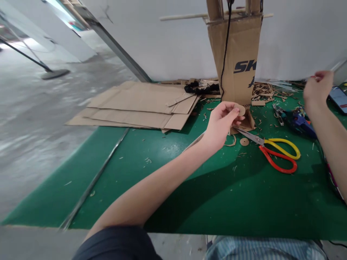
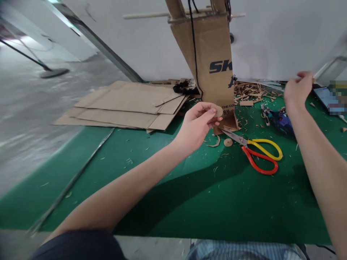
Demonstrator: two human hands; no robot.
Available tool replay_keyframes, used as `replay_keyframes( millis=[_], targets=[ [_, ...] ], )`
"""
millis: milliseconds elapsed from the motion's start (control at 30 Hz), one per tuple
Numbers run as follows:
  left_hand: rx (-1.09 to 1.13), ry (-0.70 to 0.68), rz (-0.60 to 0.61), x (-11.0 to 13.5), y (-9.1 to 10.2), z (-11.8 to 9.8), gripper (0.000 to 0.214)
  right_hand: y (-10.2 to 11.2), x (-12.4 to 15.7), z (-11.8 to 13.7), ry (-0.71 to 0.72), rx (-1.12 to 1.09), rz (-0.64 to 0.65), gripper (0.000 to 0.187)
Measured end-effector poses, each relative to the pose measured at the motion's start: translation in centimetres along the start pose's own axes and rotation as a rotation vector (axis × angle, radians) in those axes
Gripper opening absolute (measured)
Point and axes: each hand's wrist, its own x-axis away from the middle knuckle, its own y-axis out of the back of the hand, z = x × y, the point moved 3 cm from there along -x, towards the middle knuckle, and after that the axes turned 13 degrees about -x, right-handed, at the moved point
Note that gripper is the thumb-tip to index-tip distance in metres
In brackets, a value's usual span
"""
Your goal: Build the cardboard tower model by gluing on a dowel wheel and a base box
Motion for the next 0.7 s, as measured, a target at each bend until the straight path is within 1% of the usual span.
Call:
replay_keyframes(
  millis=[33, 100, 133, 200, 233, 267, 300, 367, 400, 433, 533, 600, 633, 700],
  targets=[
    [0.009, 0.002, 0.001, 0.0, -0.1, 0.1, 0.008, -0.2, 1.5, 1.4, 0.003, -0.036, -0.006, 0.045],
    [0.018, 0.003, 0.009, 0.1, -0.2, 0.1, 0.007, -0.5, 5.1, 4.0, 0.002, -0.104, 0.051, 0.041],
    [0.022, 0.003, 0.012, 0.2, -0.2, 0.0, 0.006, -0.9, 7.1, 5.1, 0.031, -0.083, 0.191, 0.037],
    [0.030, 0.004, 0.015, 0.3, -0.3, -0.3, 0.006, -1.3, 11.2, 6.2, 0.094, 0.020, 0.477, 0.032],
    [0.033, 0.004, 0.015, 0.3, -0.3, -0.4, 0.006, -1.5, 13.1, 6.3, 0.132, 0.056, 0.600, 0.033],
    [0.035, 0.004, 0.015, 0.3, -0.2, -0.6, 0.006, -1.5, 14.8, 6.2, 0.166, 0.087, 0.683, 0.034],
    [0.035, 0.005, 0.017, 0.4, -0.2, -0.7, 0.006, -1.5, 16.2, 6.0, 0.201, 0.110, 0.688, 0.035],
    [0.040, 0.008, 0.020, 0.3, -0.2, -0.8, 0.007, -1.4, 17.9, 5.6, 0.234, 0.167, 0.619, 0.037],
    [0.044, 0.010, 0.020, 0.3, -0.1, -0.8, 0.007, -1.5, 18.5, 5.5, 0.272, 0.185, 0.606, 0.036],
    [0.048, 0.010, 0.019, 0.3, -0.1, -0.7, 0.007, -1.7, 18.9, 5.5, 0.306, 0.199, 0.599, 0.035],
    [0.060, -0.004, 0.009, 0.0, 0.1, -0.5, 0.006, -2.1, 19.2, 5.6, 0.341, 0.213, 0.534, 0.047],
    [0.069, -0.013, 0.001, -0.2, 0.3, -0.4, 0.006, -2.2, 18.8, 5.6, 0.306, 0.173, 0.521, 0.054],
    [0.072, -0.012, -0.004, -0.3, 0.4, -0.3, 0.005, -2.2, 18.6, 5.5, 0.271, 0.146, 0.521, 0.054],
    [0.074, -0.009, -0.019, -0.5, 0.6, -0.4, 0.005, -2.3, 18.0, 5.3, 0.178, 0.087, 0.520, 0.048]
  ],
)
